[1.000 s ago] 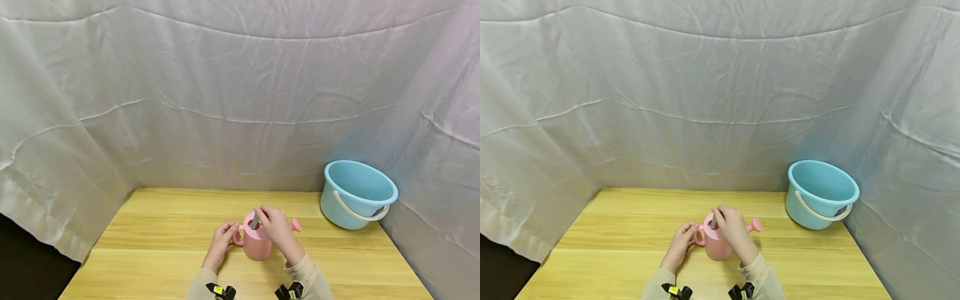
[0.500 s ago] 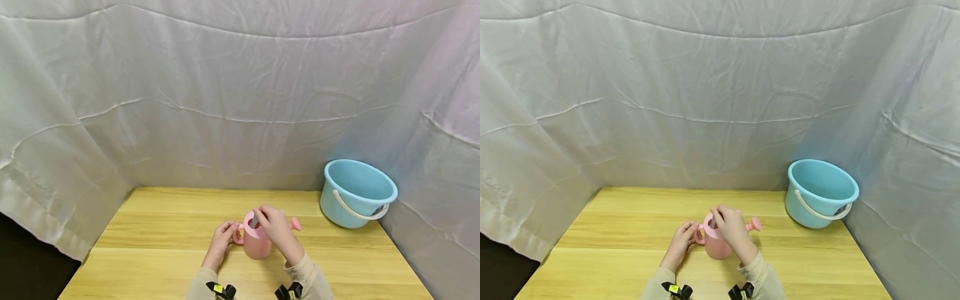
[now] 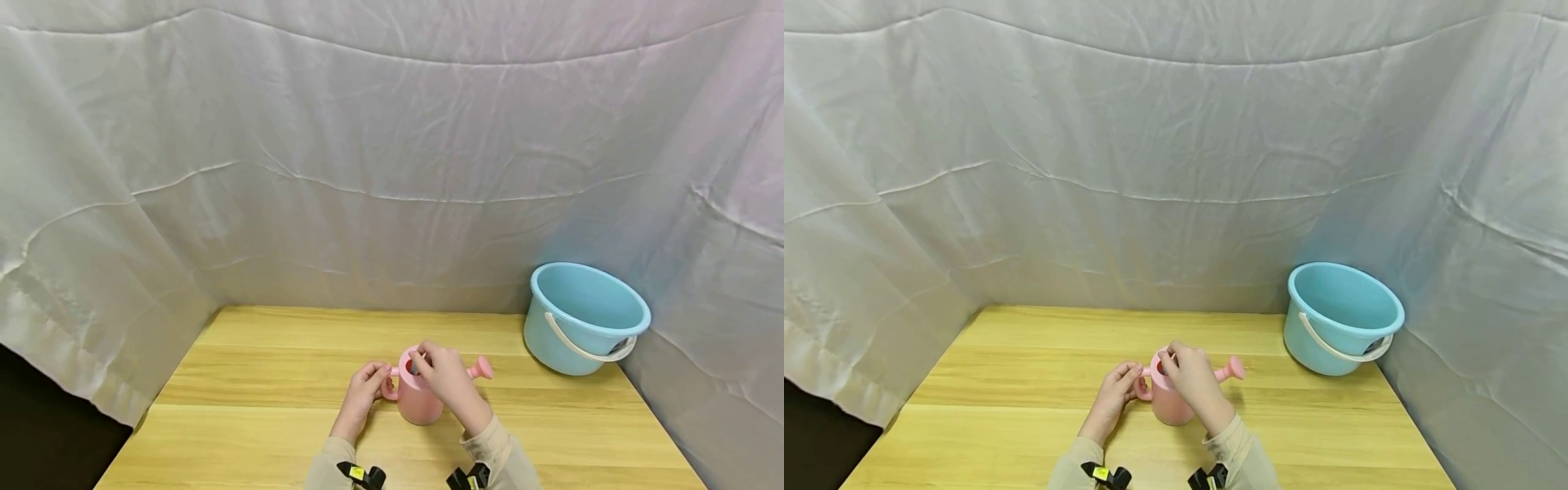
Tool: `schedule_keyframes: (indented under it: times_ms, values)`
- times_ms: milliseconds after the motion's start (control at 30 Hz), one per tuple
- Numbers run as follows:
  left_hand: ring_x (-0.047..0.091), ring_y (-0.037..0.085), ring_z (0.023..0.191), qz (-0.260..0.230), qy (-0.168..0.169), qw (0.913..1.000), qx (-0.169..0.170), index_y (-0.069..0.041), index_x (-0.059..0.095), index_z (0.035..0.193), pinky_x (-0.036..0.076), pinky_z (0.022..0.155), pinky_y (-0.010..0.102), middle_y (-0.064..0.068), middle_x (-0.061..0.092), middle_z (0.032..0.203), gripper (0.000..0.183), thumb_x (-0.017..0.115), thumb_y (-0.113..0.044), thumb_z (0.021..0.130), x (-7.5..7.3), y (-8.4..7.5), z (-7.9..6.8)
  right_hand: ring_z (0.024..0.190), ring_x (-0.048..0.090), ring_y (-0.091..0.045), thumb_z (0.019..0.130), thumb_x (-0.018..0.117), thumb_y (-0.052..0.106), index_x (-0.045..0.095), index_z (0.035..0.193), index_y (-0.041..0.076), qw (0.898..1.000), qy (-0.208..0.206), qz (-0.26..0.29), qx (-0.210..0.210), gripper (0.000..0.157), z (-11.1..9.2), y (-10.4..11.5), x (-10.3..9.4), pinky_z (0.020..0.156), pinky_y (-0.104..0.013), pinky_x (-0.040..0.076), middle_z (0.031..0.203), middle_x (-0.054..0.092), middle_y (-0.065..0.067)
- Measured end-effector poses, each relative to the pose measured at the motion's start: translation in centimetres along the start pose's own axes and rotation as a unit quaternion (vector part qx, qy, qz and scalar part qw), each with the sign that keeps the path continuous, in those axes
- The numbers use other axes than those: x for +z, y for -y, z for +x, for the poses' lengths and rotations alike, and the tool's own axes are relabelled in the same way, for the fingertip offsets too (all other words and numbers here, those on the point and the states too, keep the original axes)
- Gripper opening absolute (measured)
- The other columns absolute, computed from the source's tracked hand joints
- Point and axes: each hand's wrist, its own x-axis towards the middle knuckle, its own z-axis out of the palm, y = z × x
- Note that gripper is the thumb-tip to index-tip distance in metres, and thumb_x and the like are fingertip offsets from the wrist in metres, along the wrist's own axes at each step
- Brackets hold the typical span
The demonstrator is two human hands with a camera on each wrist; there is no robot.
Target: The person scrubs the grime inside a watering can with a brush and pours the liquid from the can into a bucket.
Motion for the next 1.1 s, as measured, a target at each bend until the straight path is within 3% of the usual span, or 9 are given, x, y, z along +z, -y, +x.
schedule_keyframes:
  times_ms: [167,400,667,1100]
  values:
    - [0.058,0.012,0.069,0.002,0.001,1.0000,0.003,-0.008,0.062,0.096,0.055,0.071,0.030,0.003,0.057,0.076,0.023,0.061,-0.031,0.096,0.02,-0.01,0.00,0.046,0.040,0.002,0.091,0.067,0.013,0.067,0.089,0.006,1.000,0.002,0.014,0.004,0.008,0.03,0.00,0.06,0.044,-0.016,0.034,0.056,0.058,0.005]
    - [0.058,0.013,0.068,-0.005,0.003,1.0000,0.004,-0.008,0.061,0.095,0.057,0.071,0.033,0.003,0.056,0.075,0.023,0.061,-0.031,0.095,0.05,-0.03,0.04,0.044,0.036,0.000,0.091,0.066,0.016,0.069,0.095,0.007,0.999,0.022,0.023,0.003,0.010,0.15,0.23,-0.26,0.043,-0.016,0.032,0.053,0.051,0.006]
    - [0.059,0.013,0.069,-0.003,0.002,1.0000,0.003,-0.008,0.061,0.095,0.056,0.071,0.032,0.002,0.056,0.076,0.023,0.062,-0.031,0.095,0.03,-0.05,0.01,0.045,0.040,0.000,0.091,0.066,0.016,0.068,0.097,0.006,0.998,0.043,0.033,0.010,0.012,0.41,0.39,-0.32,0.045,-0.017,0.036,0.057,0.055,0.006]
    - [0.060,0.014,0.070,0.002,0.000,1.0000,0.002,-0.008,0.062,0.095,0.056,0.071,0.032,0.002,0.057,0.077,0.023,0.062,-0.032,0.095,0.03,0.02,-0.01,0.051,0.052,0.002,0.090,0.068,0.017,0.064,0.093,0.005,0.995,-0.034,0.096,-0.003,0.013,0.59,0.75,-0.80,0.050,-0.017,0.043,0.062,0.068,-0.001]
